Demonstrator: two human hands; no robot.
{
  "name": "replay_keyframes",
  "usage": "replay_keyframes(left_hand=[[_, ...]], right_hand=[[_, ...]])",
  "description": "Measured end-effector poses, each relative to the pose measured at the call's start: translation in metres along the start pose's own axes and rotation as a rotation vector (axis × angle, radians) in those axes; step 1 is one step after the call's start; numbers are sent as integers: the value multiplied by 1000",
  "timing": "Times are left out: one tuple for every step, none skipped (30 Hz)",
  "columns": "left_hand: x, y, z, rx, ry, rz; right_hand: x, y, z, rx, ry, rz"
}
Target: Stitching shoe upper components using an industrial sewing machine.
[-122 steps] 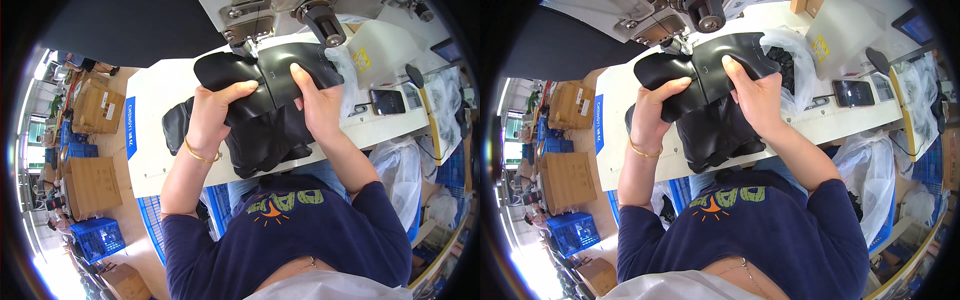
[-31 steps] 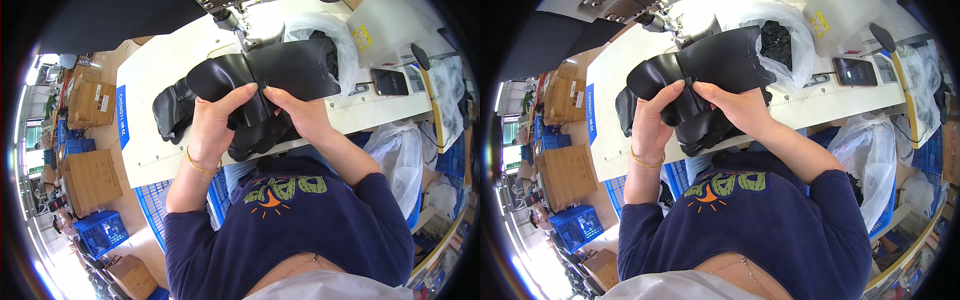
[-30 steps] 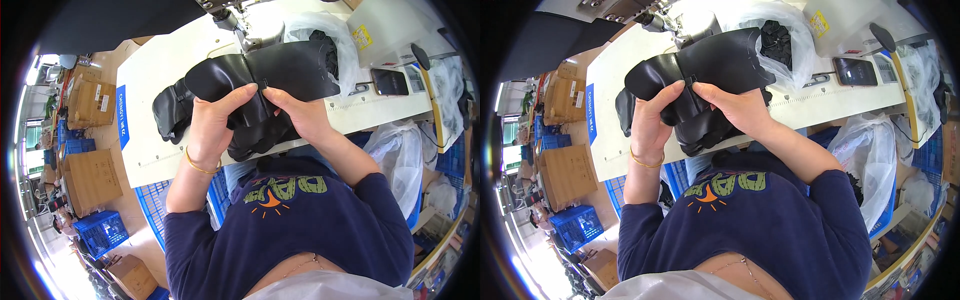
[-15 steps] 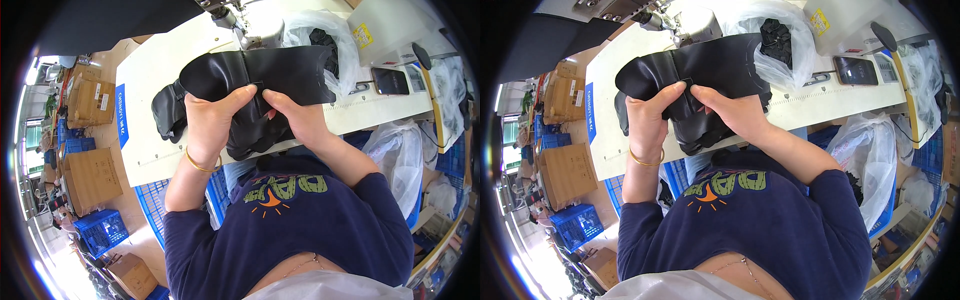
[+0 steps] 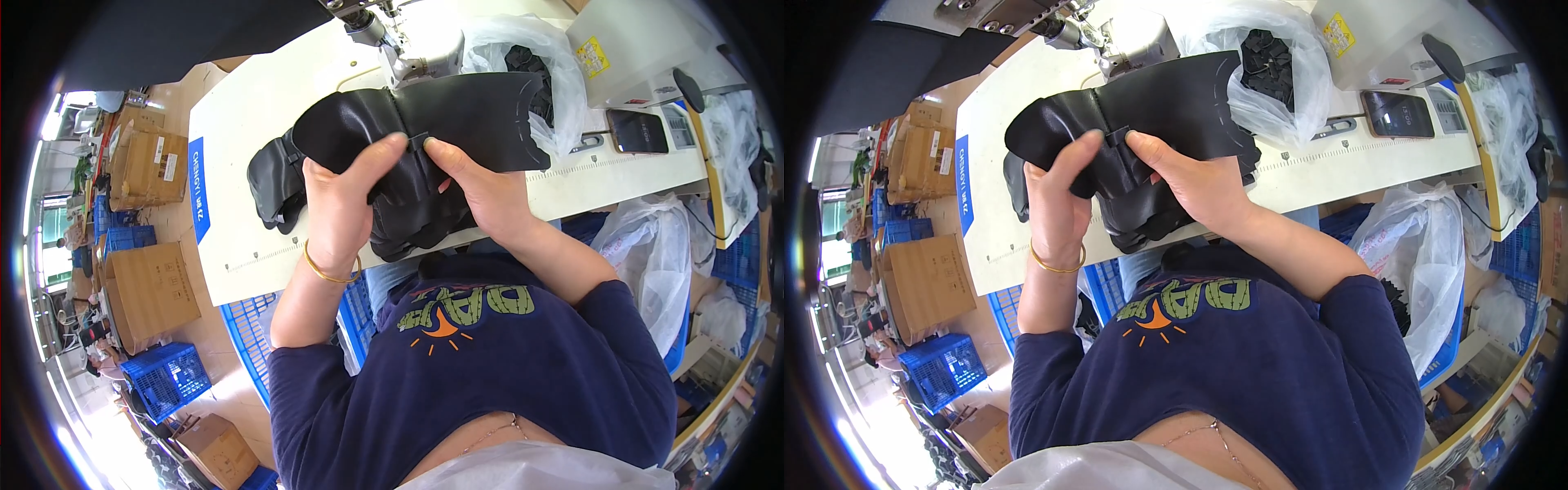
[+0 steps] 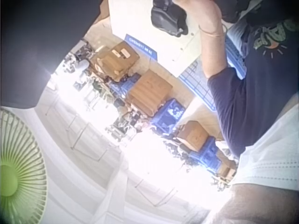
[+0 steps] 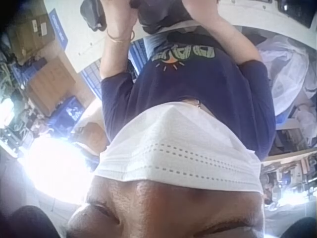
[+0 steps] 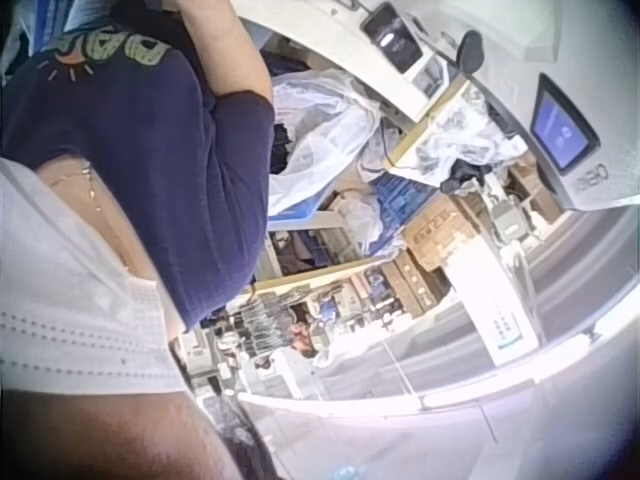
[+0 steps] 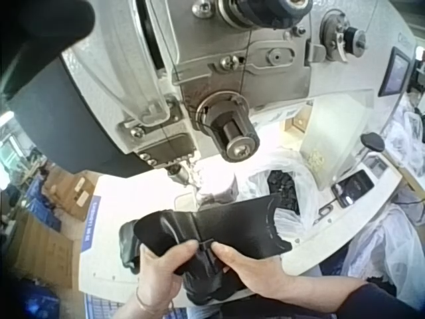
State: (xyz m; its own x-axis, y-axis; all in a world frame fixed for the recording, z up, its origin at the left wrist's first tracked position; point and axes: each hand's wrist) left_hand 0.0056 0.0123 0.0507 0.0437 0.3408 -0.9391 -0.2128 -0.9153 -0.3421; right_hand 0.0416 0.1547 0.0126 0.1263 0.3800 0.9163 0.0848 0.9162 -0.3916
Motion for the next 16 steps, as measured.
replay_keyframes(left_hand=[[2, 2, 0, 41, -55, 56], [2, 2, 0, 42, -55, 56], [0, 3, 0, 54, -44, 126], [-1, 3, 0, 67, -31, 196], [-1, 4, 1, 68, -31, 196], [-2, 4, 1, 62, -28, 218], [-3, 4, 1, 54, -26, 240], [-2, 4, 1, 54, -27, 241], [0, 3, 1, 46, -106, 352], [1, 3, 1, 40, -183, 461], [0, 3, 1, 42, -184, 460], [-1, 3, 2, 56, -163, 464], [-3, 4, 3, 66, -144, 470], [-4, 5, 5, 67, -149, 470], [-5, 5, 7, 65, -36, 263], [-6, 7, 11, 61, 73, 57]], right_hand=[[0, -1, 0, -10, 5, 8], [0, 0, 0, -10, 5, 7], [-1, 1, -1, 5, 12, -12], [-2, 2, 0, 19, 19, -32], [-3, 2, 0, 18, 19, -32], [-3, 1, 0, 17, 23, -39], [-3, 1, 0, 18, 27, -45], [-4, 1, 1, 19, 27, -45], [-6, 1, 1, 15, 51, -49], [-7, 1, 2, 8, 75, -55], [-6, 1, 2, 6, 77, -56], [-6, 2, 3, 18, 83, -65], [-5, 2, 3, 34, 90, -73], [-2, 2, 4, 35, 94, -73], [4, 1, 3, 19, 41, -11], [11, -1, 3, 8, -12, 52]])
Point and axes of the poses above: each hand's wrist, its own z-axis towards the middle knuckle, its own y-axis out of the back of the hand, x = y × z, and after that the axes turned 2 degrees about x, right-handed
